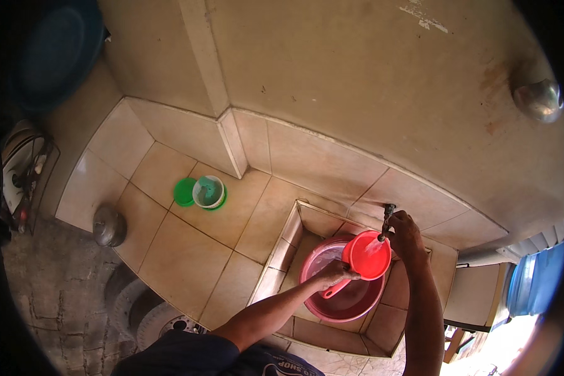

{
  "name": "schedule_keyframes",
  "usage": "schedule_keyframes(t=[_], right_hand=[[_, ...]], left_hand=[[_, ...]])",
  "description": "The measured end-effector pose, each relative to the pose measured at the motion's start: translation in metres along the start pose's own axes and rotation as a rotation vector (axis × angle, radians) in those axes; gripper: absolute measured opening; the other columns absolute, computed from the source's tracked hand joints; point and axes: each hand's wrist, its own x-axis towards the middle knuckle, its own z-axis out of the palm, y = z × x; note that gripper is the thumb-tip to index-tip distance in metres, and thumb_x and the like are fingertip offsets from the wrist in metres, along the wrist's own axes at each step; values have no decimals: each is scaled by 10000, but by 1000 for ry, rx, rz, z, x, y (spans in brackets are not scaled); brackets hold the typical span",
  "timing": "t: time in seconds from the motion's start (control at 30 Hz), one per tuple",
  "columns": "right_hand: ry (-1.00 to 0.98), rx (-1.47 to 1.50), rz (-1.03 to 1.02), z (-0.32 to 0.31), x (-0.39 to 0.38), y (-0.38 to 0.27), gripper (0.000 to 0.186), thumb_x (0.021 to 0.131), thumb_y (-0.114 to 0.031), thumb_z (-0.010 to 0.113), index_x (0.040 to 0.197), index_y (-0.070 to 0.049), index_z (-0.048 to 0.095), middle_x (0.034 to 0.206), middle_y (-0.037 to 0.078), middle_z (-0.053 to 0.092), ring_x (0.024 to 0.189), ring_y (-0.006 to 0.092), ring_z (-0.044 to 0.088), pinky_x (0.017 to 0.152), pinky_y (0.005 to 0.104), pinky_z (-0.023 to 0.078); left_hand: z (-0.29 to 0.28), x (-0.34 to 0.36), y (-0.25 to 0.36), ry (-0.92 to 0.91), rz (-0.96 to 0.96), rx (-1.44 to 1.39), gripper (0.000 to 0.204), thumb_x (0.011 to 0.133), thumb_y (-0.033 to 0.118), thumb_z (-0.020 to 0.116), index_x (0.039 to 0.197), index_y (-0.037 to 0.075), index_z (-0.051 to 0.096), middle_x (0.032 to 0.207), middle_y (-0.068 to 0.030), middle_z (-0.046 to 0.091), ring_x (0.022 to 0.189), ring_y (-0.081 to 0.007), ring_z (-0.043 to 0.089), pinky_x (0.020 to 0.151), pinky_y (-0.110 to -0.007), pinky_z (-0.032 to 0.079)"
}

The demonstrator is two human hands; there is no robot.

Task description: The person walks through a garage, fills a red funnel with water from a tap, and carries it to a car engine. They then work on the engine components by hand, manipulating small parts and wires near the exhaust system.

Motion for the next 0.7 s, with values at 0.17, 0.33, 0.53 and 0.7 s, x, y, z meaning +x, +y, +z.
schedule_keyframes(t=[0.17,0.33,0.53,0.7], right_hand=[[49,-70,-32,4,6,16,200,724,-146,774,872,-51,679,937,180,624,933,380,603,833,463,517],[-96,-239,72,2,30,-1,252,817,-227,672,967,-25,678,986,200,679,957,363,651,860,470,540],[7,128,398,3,28,9,224,877,-228,615,1044,-112,708,935,177,717,929,395,674,839,500,527],[-3,329,591,6,29,2,218,896,-202,560,995,-72,704,798,162,714,758,349,699,753,456,558]], left_hand=[[3,0,23,11,125,-77,451,752,326,849,1036,2,712,933,-66,732,837,-136,651,758,-301,510],[-7,4,28,14,-31,3,404,756,298,865,998,1,735,886,-62,724,794,-133,646,731,-285,499],[-2,6,29,-24,-71,-11,410,794,298,838,1037,-10,718,927,-64,718,791,-141,645,721,-284,504],[-4,7,16,-60,-106,-107,368,818,238,823,1067,-7,709,949,-64,716,768,-135,653,673,-277,516]])
